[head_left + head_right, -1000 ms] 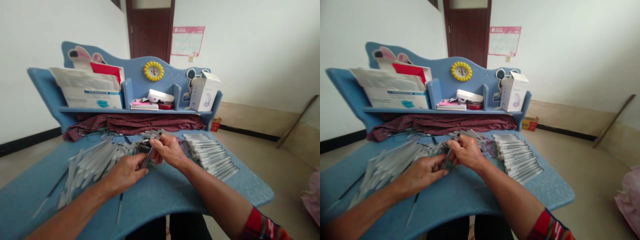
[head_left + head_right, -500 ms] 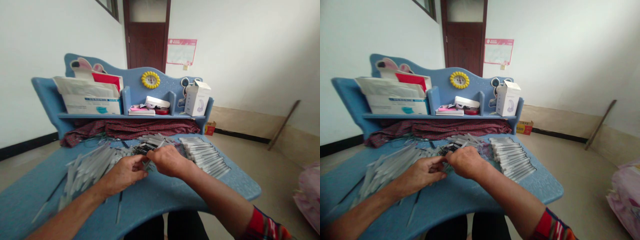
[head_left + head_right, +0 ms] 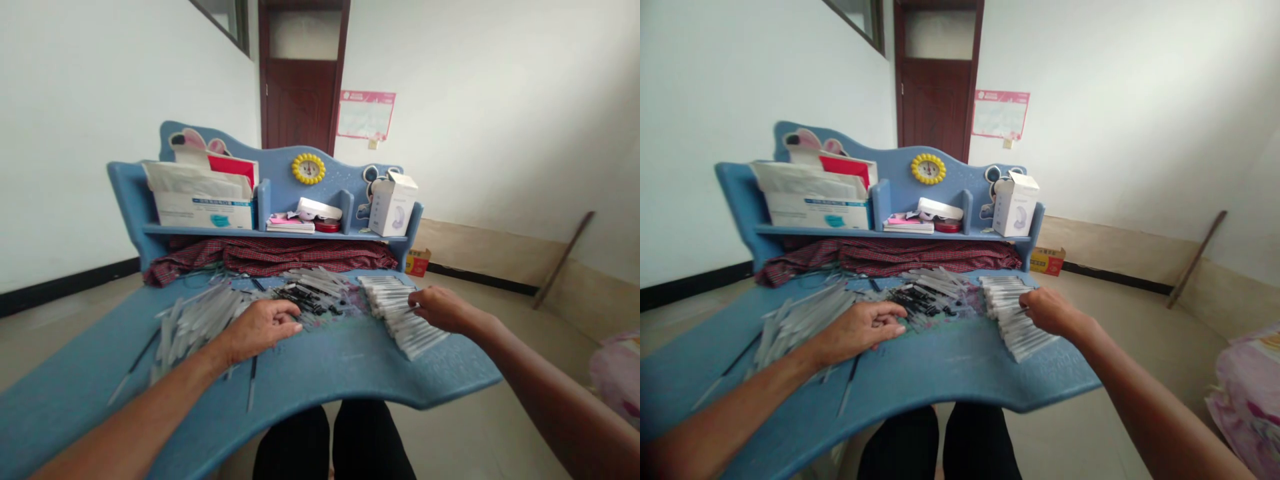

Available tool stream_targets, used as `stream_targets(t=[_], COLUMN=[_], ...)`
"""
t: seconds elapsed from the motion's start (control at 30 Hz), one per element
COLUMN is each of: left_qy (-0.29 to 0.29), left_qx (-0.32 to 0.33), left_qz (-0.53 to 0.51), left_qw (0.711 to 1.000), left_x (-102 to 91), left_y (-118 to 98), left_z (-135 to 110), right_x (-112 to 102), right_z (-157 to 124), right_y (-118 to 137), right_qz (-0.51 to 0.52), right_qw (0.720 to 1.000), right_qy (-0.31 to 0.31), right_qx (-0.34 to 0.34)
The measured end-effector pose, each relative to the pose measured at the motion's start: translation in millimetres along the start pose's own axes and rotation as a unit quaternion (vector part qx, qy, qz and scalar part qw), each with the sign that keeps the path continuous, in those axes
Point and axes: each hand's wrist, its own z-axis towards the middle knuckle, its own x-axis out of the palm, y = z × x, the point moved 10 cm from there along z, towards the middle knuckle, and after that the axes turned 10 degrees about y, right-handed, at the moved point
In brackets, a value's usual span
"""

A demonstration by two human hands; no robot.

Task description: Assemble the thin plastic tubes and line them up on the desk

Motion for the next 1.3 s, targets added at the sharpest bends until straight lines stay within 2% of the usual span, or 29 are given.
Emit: stream_targets(t=[0.23,0.47,0.57,0.73,0.83,0.9,1.0,1.17,1.3], left_qy=[-0.023,-0.043,-0.061,-0.078,-0.087,-0.093,-0.099,-0.1,-0.103], left_qx=[-0.003,-0.017,-0.02,-0.015,-0.009,-0.009,-0.012,-0.02,-0.026], left_qz=[0.027,0.02,0.035,0.064,0.093,0.108,0.126,0.176,0.23], left_qw=[0.999,0.999,0.997,0.995,0.992,0.99,0.987,0.979,0.967], left_x=[-9.6,-12.9,-16.5,-21.7,-23.1,-23.6,-25.5,-31.3,-33.6], left_y=[-1,-3,0,3,1,0,0,6,12], left_z=[-2,-7,-8,-8,-10,-11,-13,-15,-17], right_x=[26,26,14,-16,-32,-39,-43,-30,-11], right_z=[6,9,7,17,41,65,109,174,199], right_y=[-12,-10,6,64,93,109,129,135,135], right_qz=[0.041,0.037,0.017,0.032,0.079,0.132,0.153,0.177,0.182], right_qw=[0.999,0.999,1.0,0.994,0.988,0.981,0.978,0.979,0.981], right_qy=[0.009,-0.003,-0.022,-0.072,-0.097,-0.106,-0.108,-0.088,-0.06], right_qx=[0.007,0.006,-0.01,-0.079,-0.09,-0.093,-0.09,-0.042,-0.028])
